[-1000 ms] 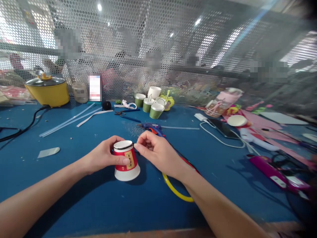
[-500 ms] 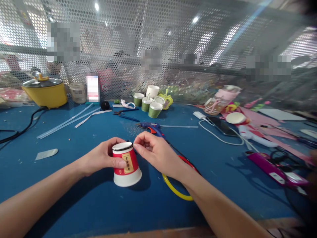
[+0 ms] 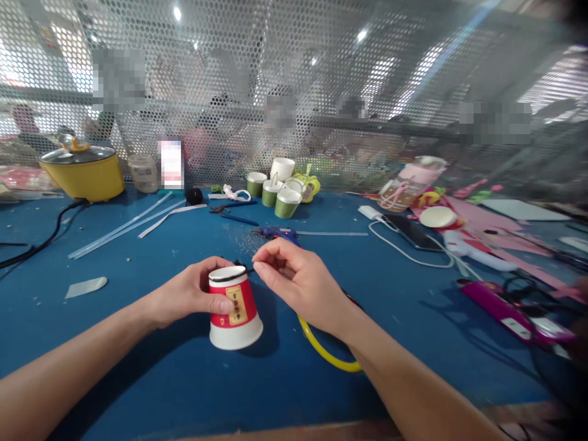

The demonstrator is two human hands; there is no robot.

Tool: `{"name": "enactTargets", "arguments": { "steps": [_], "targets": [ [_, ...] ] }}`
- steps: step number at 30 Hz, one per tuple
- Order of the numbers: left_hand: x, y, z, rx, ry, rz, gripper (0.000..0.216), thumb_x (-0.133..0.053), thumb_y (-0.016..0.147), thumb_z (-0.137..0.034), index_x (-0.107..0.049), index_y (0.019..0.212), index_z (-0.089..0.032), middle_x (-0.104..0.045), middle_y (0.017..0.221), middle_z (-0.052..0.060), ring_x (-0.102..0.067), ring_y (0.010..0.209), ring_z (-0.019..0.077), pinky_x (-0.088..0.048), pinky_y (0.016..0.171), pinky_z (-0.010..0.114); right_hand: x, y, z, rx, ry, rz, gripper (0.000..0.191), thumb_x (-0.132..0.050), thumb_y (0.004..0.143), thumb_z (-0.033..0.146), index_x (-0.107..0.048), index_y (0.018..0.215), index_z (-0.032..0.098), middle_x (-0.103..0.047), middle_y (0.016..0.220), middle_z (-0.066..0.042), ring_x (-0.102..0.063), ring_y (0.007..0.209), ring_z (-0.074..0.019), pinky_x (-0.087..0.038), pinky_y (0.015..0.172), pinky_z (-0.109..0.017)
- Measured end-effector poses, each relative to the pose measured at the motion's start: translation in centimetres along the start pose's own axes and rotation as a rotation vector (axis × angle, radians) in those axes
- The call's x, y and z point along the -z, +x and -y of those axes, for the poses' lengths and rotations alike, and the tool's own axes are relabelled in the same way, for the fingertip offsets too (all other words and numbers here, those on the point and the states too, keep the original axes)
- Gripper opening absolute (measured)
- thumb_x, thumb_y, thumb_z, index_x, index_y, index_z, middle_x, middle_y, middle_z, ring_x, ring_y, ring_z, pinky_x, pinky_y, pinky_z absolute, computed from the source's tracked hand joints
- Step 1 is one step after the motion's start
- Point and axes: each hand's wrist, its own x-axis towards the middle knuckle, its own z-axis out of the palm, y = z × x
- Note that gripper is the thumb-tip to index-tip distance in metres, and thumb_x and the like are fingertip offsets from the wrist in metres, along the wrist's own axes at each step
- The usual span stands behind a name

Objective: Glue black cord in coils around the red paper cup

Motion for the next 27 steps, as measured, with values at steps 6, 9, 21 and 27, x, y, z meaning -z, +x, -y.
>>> {"name": "enactTargets", "arguments": {
  "steps": [6,9,21,27],
  "targets": [
    [-0.02,0.01,0.0,-0.012,0.007,-0.004,0.061,-0.081,0.047,-0.036,-0.052,0.097,-0.017,-0.062,0.086,0.003,-0.059,0.078,0.018,-0.044,0.071,0.029,-0.21,0.17,-0.4,0.008,-0.022,0.03,0.005,-0.049,0.082,0.024,-0.052,0.079,0.02,-0.057,0.07,0.001,-0.051,0.061,-0.0103,-0.044,0.056,-0.022],
    [-0.01,0.03,-0.02,-0.024,-0.009,0.018,0.06,-0.081,0.048,-0.035,-0.052,0.097,-0.018,-0.062,0.087,0.002,-0.058,0.078,0.0174,-0.044,0.072,0.028,-0.38,0.19,-0.76,0.017,-0.026,0.048,0.006,-0.048,0.083,0.025,-0.052,0.081,0.02,-0.058,0.072,0.001,-0.053,0.063,-0.0106,-0.044,0.057,-0.022],
    [0.09,-0.16,0.06,-0.032,-0.061,0.075,0.058,-0.081,0.051,-0.032,-0.053,0.099,-0.017,-0.062,0.089,0.002,-0.058,0.079,0.0152,-0.045,0.073,0.027,-0.41,0.06,-0.2,0.041,0.03,0.077,0.013,-0.048,0.084,0.02,-0.06,0.089,0.02,-0.066,0.089,-0.002,-0.061,0.078,-0.0125,-0.049,0.068,-0.024],
    [0.3,-0.07,0.27,-0.037,-0.07,0.107,0.057,-0.081,0.053,-0.03,-0.053,0.102,-0.018,-0.062,0.092,0.002,-0.058,0.082,0.0158,-0.044,0.075,0.028,-0.31,0.15,-0.45,0.033,0.014,0.131,0.016,-0.048,0.085,0.018,-0.062,0.092,0.018,-0.066,0.091,-0.003,-0.06,0.081,-0.0126,-0.049,0.07,-0.024]
  ]
}}
